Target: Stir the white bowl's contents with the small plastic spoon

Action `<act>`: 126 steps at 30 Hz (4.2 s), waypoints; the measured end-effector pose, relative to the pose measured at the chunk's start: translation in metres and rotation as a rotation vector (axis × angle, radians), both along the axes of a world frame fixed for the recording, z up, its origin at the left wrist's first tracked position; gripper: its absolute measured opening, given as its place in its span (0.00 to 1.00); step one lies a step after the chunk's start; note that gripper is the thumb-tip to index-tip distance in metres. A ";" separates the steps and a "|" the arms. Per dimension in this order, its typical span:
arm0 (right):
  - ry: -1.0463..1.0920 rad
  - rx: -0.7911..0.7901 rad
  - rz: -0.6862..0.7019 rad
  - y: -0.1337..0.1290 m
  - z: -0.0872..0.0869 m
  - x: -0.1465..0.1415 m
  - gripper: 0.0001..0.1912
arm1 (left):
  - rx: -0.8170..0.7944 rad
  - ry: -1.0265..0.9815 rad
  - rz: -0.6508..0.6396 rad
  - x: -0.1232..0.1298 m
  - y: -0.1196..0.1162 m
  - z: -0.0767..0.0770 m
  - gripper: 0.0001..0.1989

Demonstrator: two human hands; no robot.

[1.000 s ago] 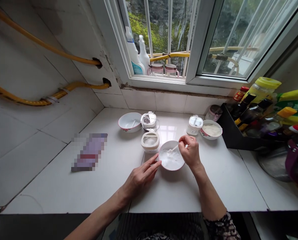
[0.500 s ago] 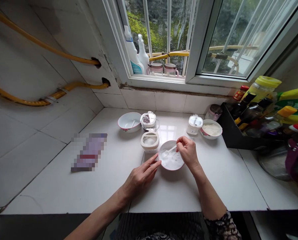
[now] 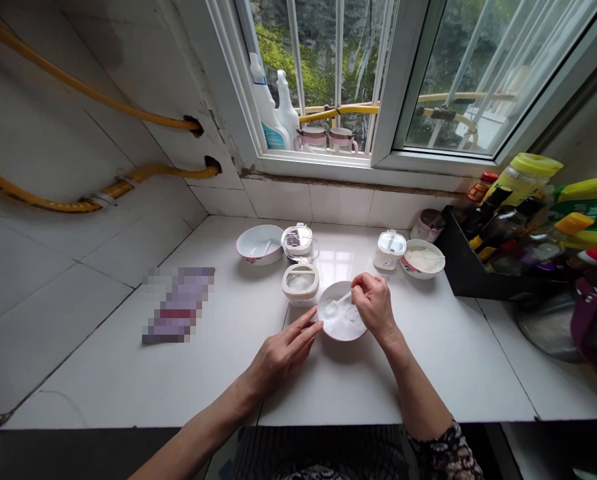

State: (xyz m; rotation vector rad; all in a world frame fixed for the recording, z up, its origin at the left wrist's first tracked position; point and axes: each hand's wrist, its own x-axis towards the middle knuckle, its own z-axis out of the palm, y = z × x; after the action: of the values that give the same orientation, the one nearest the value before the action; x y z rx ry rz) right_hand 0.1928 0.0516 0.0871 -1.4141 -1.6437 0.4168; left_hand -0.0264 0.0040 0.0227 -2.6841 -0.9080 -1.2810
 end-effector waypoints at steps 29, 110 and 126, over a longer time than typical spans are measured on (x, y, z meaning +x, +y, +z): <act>0.466 -0.225 0.014 0.004 0.000 0.004 0.05 | 0.002 -0.007 0.003 0.000 0.001 -0.006 0.23; 0.653 -0.122 -0.009 0.010 0.002 -0.008 0.08 | 0.017 -0.005 0.012 0.001 0.004 -0.007 0.22; 0.018 0.420 -0.026 -0.006 -0.001 -0.012 0.07 | 0.077 0.007 0.042 0.003 0.006 -0.006 0.18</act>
State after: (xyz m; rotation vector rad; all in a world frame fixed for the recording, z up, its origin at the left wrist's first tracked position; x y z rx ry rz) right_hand 0.1809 0.0457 0.0862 -1.1106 -1.5829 0.0603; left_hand -0.0235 0.0102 0.0165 -2.5954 -0.8902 -1.2696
